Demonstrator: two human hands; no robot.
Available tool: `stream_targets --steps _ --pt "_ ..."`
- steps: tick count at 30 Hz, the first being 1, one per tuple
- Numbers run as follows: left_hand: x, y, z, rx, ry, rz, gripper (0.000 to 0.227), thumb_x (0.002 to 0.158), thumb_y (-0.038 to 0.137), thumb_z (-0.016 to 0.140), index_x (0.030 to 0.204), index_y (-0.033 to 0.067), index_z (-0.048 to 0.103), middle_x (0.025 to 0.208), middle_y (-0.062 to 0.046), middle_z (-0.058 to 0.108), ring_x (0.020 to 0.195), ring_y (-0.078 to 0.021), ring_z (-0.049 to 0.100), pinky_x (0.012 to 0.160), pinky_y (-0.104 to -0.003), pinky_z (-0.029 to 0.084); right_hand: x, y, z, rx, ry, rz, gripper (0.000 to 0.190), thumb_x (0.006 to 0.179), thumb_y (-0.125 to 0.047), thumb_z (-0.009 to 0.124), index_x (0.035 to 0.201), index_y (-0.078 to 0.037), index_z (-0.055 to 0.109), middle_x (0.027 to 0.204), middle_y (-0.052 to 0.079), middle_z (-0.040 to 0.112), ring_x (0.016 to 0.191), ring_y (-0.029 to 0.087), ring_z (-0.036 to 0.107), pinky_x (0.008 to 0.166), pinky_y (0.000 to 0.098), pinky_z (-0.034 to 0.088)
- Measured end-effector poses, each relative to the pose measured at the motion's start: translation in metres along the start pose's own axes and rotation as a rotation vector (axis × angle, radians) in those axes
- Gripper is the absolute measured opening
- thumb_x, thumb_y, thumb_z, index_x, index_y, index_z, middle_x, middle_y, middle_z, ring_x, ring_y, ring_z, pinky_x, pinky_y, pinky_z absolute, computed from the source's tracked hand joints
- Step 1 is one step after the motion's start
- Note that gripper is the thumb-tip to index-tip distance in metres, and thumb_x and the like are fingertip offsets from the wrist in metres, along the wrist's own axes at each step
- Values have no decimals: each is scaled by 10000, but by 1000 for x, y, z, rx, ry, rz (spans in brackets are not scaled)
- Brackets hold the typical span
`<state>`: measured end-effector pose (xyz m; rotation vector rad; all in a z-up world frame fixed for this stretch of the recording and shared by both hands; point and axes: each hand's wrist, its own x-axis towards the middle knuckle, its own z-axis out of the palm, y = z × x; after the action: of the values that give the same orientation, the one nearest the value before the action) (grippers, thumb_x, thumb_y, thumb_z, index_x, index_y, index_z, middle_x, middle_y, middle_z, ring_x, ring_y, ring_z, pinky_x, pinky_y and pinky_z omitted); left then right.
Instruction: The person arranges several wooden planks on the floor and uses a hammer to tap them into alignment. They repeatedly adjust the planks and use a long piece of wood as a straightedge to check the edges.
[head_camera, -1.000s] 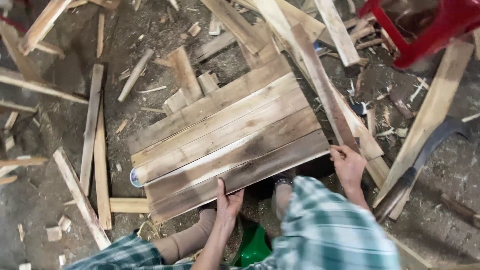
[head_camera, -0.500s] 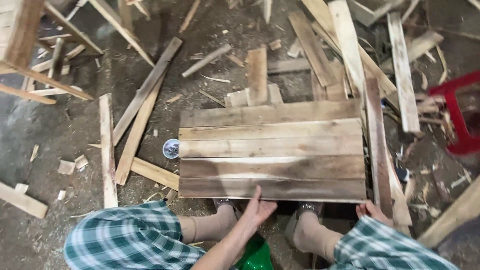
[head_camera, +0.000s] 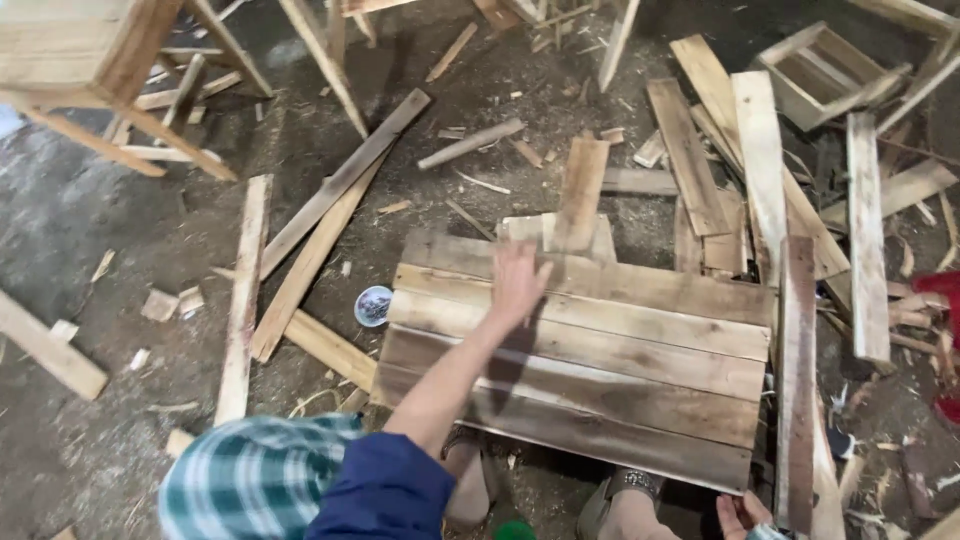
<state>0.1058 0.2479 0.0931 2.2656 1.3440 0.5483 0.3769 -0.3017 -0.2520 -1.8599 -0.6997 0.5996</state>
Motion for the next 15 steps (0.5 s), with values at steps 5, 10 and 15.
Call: stream_targets --steps 5,10,15 --pt "75 -20 30 188 -147 12 761 828 633 578 1244 -2 640 975 -194 711 922 -373 675 1011 -549 420 -26 -14 -18 626 65 348 311 938 -66 637 1243 -8 648 1088 69 704 922 149 651 862 284 507" --pt "110 -34 46 17 -664 -206 903 576 696 752 1117 -26 724 1024 -136 743 865 -242 711 806 -351 548 -42 -66 -10 1042 367 891 353 985 -195 633 1281 -15 571 1272 72 619 1150 139 634 1042 279 532" --pt "118 -40 45 44 -834 -247 880 550 495 879 1231 -20 668 1123 -125 722 971 -238 716 895 -311 560 -41 -133 5 1026 380 863 328 1010 -203 573 1314 -80 568 1330 32 618 1276 162 572 1134 377 456"
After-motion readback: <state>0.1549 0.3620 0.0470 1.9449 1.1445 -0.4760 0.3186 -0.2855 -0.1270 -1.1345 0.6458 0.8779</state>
